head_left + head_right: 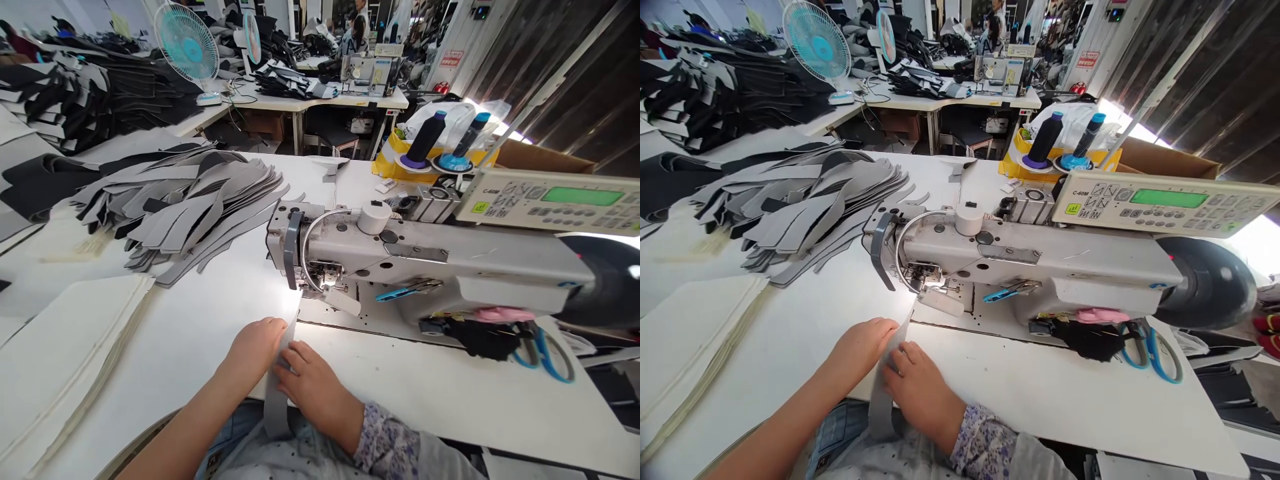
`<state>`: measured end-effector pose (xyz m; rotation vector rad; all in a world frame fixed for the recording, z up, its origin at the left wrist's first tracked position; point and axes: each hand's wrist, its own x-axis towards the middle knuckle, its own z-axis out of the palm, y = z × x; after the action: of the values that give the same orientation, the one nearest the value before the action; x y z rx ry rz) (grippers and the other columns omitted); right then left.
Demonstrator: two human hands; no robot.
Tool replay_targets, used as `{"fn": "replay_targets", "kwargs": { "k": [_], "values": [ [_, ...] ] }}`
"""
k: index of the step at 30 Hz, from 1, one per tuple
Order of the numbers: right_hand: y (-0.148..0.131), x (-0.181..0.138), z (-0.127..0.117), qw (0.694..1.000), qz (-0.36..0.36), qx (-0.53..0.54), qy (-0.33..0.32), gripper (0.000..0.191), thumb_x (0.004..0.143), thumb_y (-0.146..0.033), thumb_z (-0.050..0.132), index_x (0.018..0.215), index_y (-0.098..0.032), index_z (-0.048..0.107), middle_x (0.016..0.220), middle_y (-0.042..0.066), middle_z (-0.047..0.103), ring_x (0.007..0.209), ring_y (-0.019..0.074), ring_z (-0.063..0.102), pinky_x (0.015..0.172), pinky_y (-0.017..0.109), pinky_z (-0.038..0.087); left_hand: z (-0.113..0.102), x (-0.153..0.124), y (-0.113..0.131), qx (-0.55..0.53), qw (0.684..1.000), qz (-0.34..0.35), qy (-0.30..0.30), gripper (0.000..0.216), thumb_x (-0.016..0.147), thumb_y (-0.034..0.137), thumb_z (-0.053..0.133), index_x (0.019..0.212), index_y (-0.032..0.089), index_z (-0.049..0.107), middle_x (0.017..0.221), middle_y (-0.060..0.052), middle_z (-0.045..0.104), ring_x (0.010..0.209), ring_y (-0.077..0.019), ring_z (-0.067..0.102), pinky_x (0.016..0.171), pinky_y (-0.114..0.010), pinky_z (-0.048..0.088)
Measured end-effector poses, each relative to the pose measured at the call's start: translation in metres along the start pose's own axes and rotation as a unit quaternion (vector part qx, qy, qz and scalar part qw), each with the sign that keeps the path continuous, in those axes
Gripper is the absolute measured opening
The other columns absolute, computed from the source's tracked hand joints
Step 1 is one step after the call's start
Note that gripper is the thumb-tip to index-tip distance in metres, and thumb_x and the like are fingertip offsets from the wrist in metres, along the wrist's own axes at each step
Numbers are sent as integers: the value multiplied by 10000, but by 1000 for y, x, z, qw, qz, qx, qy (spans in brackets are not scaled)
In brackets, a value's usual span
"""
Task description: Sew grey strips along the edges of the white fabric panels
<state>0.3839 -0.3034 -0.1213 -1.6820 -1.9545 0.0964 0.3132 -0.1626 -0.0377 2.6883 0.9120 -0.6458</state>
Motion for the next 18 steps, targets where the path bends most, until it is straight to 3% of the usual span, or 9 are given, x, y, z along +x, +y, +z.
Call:
{"fn": "replay_targets", "kwargs": {
  "k": [7, 13, 18],
  "values": [
    [2, 12, 4, 999, 13, -14, -33, 442, 874, -339, 697, 1250, -149, 564, 1264, 109, 573, 1224, 300, 461, 1083, 479, 389, 5, 9, 2, 49, 998, 28, 4, 229, 749, 60, 491, 902, 182, 610, 962, -70, 670, 875, -213, 635, 727, -304, 450],
    [5, 5, 4, 999, 34, -26, -10, 387, 912, -245, 635, 1281, -165, 549, 1308, 109, 554, 1258, 299, 445, 1102, 477, 360, 9, 19, 4, 57, 998, 21, 33, 277, 765, 11, 456, 945, 172, 591, 954, -66, 646, 838, -203, 633, 690, -297, 440],
    [9, 7, 3, 998, 43, -31, 14, 377, 886, -156, 634, 1254, -145, 559, 1260, 100, 582, 1199, 278, 492, 1096, 447, 376, 4, 10, 4, 64, 997, 24, 23, 326, 819, -2, 395, 1051, 158, 558, 1009, -67, 626, 766, -166, 623, 611, -279, 392]
  ]
}}
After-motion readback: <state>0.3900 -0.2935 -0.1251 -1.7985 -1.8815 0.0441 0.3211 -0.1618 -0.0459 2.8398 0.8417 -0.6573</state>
